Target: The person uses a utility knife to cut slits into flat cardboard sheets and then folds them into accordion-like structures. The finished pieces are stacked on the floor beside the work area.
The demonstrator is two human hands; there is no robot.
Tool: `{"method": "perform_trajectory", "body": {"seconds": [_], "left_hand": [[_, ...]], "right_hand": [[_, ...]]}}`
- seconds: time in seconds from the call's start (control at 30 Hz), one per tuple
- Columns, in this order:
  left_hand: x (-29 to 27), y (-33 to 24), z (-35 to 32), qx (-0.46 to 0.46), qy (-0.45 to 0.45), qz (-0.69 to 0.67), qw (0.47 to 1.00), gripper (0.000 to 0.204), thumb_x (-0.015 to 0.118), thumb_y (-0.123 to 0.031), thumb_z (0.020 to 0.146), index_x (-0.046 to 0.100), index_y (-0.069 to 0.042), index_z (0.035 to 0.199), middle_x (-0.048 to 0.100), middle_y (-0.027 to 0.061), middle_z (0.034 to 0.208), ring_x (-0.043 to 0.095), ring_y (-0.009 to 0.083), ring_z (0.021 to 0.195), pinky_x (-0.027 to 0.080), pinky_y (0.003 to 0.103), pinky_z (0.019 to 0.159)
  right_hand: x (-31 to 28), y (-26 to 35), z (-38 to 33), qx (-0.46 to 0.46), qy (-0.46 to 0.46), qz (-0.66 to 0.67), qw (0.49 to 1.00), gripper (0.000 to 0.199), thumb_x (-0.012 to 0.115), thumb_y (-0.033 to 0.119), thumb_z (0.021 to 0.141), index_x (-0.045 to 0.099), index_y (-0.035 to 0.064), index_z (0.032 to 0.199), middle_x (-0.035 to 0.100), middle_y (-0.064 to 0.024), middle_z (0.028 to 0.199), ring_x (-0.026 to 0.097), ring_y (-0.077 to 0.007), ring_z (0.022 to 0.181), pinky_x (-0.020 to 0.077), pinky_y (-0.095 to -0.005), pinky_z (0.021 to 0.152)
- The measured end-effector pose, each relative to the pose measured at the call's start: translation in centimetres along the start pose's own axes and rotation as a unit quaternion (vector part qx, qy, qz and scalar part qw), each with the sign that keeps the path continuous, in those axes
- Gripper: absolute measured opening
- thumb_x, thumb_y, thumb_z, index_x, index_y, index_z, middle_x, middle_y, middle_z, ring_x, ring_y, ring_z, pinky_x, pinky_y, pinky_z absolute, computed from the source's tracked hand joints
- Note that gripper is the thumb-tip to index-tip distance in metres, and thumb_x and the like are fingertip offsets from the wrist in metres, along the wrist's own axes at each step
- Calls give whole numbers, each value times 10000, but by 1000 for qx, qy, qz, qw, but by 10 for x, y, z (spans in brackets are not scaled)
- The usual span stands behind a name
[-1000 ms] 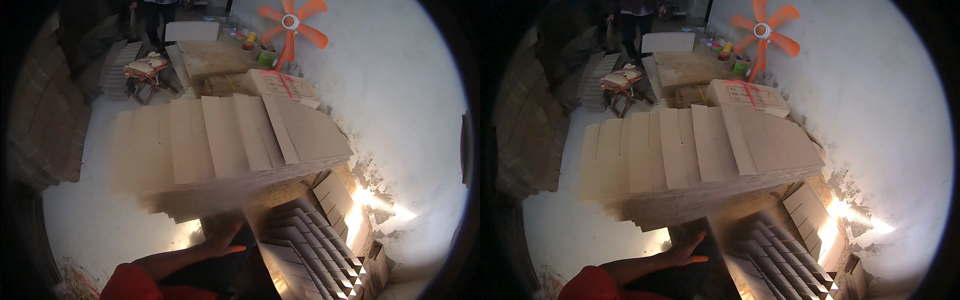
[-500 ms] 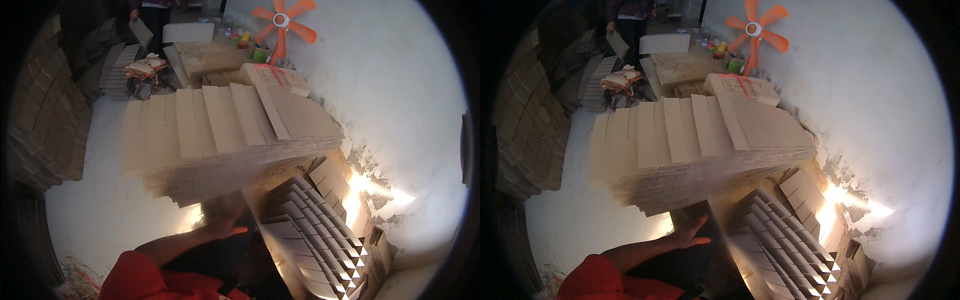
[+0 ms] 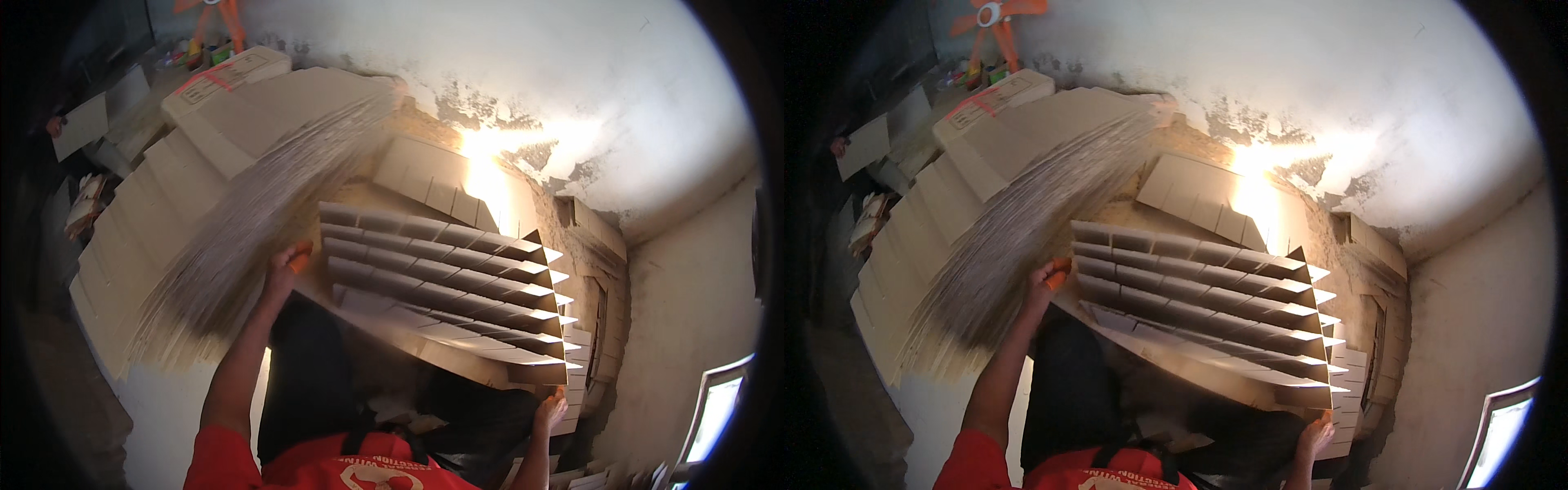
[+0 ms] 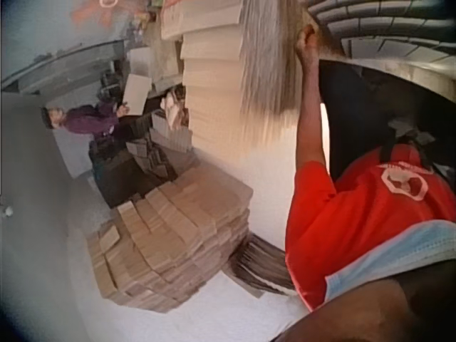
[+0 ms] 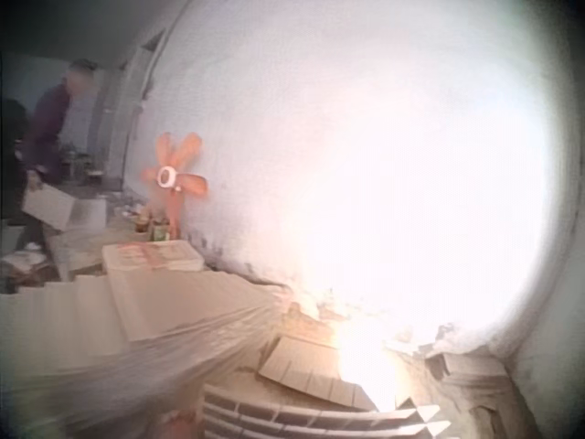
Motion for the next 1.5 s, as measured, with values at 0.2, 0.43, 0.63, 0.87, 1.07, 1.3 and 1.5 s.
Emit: {"method": "perform_trajectory", "body": {"seconds": [0.2,0.43,0.63,0.87,1.07,1.3,1.5], "left_hand": [[27,32,57,-167,-54,-150,973,335,561,-272,950,601,-96,1232,626,3,1111,603,156,938,475,282,824],[23,62,38,-117,-51,-250,960,480,562,-313,962,472,-80,1373,567,21,1129,541,143,1006,432,328,925],[-7,-5,-24,-15,-63,9,998,455,519,-273,977,516,18,1326,589,155,1255,588,245,1135,461,379,987],[29,-137,-113,233,-91,91,964,397,637,-85,875,580,67,1237,664,162,1136,649,242,1036,497,350,943],[203,-256,-162,416,174,228,863,482,755,-55,774,587,53,1213,645,186,1153,626,316,1041,499,388,891],[316,-237,-188,449,311,299,783,419,727,-90,778,595,26,1159,656,180,1046,622,338,958,504,425,809],[335,-218,-190,434,307,307,789,199,673,-85,800,641,-32,989,639,174,816,634,347,784,501,436,680]], "right_hand": [[26,-46,-6,42,-3,40,998,286,504,96,895,587,30,1161,617,-230,1016,564,-390,961,446,-471,834],[-17,-66,16,-42,-149,73,985,452,437,57,917,461,24,1367,614,-228,748,603,-385,649,446,-499,607],[-205,-5,46,-105,-287,84,949,755,510,-72,886,231,205,1530,418,-121,1475,647,-254,783,513,-327,731],[-327,10,75,-112,-207,317,919,601,581,119,854,438,142,1438,634,-127,1248,691,-134,884,555,-265,739],[-339,54,80,-232,-159,381,881,544,559,72,861,498,142,1398,680,-162,1123,688,-144,869,562,-302,819],[-339,78,54,-265,92,538,795,643,484,-134,794,426,23,1414,650,-101,1122,629,-142,952,512,-247,826],[-310,55,65,-256,20,441,860,624,577,-38,825,474,131,1417,694,-81,1000,643,-102,844,538,-260,788]]}}
Point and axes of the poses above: each hand's wrist, its own z-axis towards the middle knuckle, its own x-axis out of the palm, y = z × x, the point moved 9 cm from there along z, towards the middle knuckle
